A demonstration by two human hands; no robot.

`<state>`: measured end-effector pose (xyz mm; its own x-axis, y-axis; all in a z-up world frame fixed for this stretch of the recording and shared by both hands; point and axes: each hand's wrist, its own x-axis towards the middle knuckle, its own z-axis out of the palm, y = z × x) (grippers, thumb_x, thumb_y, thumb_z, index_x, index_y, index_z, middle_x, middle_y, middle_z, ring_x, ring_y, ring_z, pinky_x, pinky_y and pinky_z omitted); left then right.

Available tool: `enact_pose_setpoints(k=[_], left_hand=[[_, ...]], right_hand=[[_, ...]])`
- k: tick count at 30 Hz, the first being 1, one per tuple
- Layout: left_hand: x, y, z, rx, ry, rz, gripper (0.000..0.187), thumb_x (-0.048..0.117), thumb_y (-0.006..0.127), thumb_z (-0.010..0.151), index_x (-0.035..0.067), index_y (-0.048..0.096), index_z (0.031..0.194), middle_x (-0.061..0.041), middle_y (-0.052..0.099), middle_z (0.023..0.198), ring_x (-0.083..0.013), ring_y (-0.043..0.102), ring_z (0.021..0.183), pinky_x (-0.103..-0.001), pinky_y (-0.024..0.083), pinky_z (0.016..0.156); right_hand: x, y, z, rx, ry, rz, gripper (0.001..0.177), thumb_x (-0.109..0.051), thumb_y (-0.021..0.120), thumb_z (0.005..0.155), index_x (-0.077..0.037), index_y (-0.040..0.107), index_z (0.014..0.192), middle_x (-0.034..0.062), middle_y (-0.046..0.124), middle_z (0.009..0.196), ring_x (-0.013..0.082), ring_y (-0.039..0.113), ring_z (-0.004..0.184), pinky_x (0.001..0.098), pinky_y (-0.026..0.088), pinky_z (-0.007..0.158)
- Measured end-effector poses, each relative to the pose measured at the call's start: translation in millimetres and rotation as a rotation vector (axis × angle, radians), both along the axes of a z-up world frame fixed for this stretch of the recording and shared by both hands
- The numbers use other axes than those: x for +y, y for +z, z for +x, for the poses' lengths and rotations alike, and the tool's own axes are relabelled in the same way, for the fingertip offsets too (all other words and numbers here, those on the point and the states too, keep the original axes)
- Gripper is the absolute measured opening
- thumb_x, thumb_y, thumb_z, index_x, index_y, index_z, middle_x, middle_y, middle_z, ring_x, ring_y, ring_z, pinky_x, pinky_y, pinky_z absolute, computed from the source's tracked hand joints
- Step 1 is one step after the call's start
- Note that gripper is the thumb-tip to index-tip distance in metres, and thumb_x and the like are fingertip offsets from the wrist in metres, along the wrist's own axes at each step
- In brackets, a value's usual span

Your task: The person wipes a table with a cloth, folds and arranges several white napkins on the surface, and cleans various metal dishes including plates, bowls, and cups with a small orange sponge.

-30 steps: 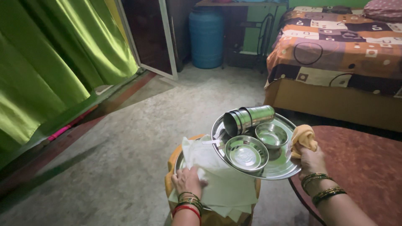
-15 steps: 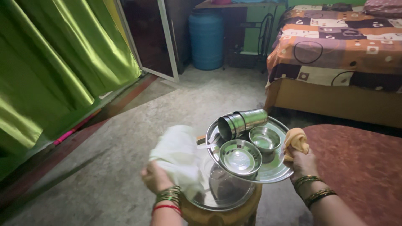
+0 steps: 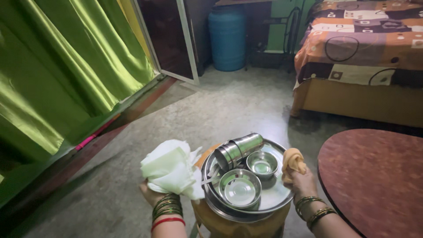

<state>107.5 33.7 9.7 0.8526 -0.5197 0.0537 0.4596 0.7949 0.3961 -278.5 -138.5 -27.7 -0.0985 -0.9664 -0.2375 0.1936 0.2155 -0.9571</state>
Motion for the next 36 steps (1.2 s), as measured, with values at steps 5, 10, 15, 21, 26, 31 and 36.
enact_pose_setpoints(k=[5,10,15,21,26,31,36], left_hand=[[-14.1,0.3,-8.2,0.171,-0.059,0.05,0.053,0.038,0.04,0.091,0.004,0.064,0.125,-0.015,0.067,0.123,-0.0318,0.065,0.117,-0.048,0.052,0.103],[-22.1,2.5,-12.7,0.19,-0.085,0.024,0.054,0.039,0.038,0.092,0.003,0.064,0.123,-0.016,0.067,0.119,-0.0321,0.065,0.113,-0.049,0.052,0.1],[-28.3,18.2,-27.6,0.234,-0.109,0.154,0.055,0.042,0.036,0.096,0.003,0.063,0.123,-0.016,0.066,0.12,-0.033,0.065,0.113,-0.05,0.053,0.099],[-31.5,40.9,-51.9,0.23,-0.185,0.138,0.059,0.043,0.03,0.096,0.005,0.064,0.125,-0.016,0.067,0.123,-0.0345,0.065,0.112,-0.052,0.052,0.099],[-28.6,51.1,-63.9,0.25,-0.235,0.057,0.057,0.041,0.031,0.095,0.006,0.065,0.125,-0.014,0.068,0.124,-0.0331,0.065,0.113,-0.051,0.053,0.099],[-39.0,51.7,-59.5,0.281,-0.207,0.111,0.056,0.043,0.031,0.096,0.006,0.066,0.12,-0.015,0.068,0.119,-0.033,0.065,0.111,-0.051,0.053,0.097],[-42.4,62.5,-61.6,0.102,-0.186,0.03,0.045,0.033,0.043,0.096,-0.002,0.066,0.114,-0.018,0.069,0.112,-0.0331,0.068,0.103,-0.05,0.057,0.092]], right_hand=[[-6.1,-23.9,19.4,0.025,0.027,-0.007,0.039,-0.015,0.074,0.088,-0.008,0.063,0.124,0.0064,0.069,0.097,0.0202,0.068,0.076,0.037,0.057,0.057],[-9.4,-36.1,26.7,0.164,0.024,0.029,0.042,-0.015,0.077,0.087,-0.008,0.063,0.126,0.0076,0.069,0.099,0.0196,0.07,0.076,0.0366,0.06,0.059],[0.4,-15.7,30.1,0.142,0.042,-0.026,0.049,-0.014,0.074,0.087,-0.007,0.058,0.133,0.0099,0.071,0.093,0.0194,0.071,0.074,0.0342,0.058,0.057],[24.3,13.1,32.9,0.406,-0.022,-0.025,0.065,-0.019,0.073,0.08,-0.015,0.055,0.142,0.0115,0.074,0.089,0.0239,0.069,0.072,0.0371,0.054,0.062],[-0.1,-32.6,26.1,0.787,-0.036,-0.192,0.074,-0.031,0.077,0.075,-0.009,0.058,0.143,0.0199,0.068,0.119,0.0312,0.068,0.105,0.0418,0.054,0.092],[-7.8,-42.2,25.0,0.807,0.069,-0.207,0.082,-0.032,0.078,0.071,-0.001,0.054,0.144,0.0194,0.042,0.15,0.0352,0.048,0.138,0.0379,0.042,0.116],[20.4,8.7,34.7,0.863,0.059,-0.332,0.115,-0.029,0.086,0.058,-0.007,0.03,0.155,0.0192,0.029,0.153,0.039,0.037,0.139,0.0422,0.036,0.111]])
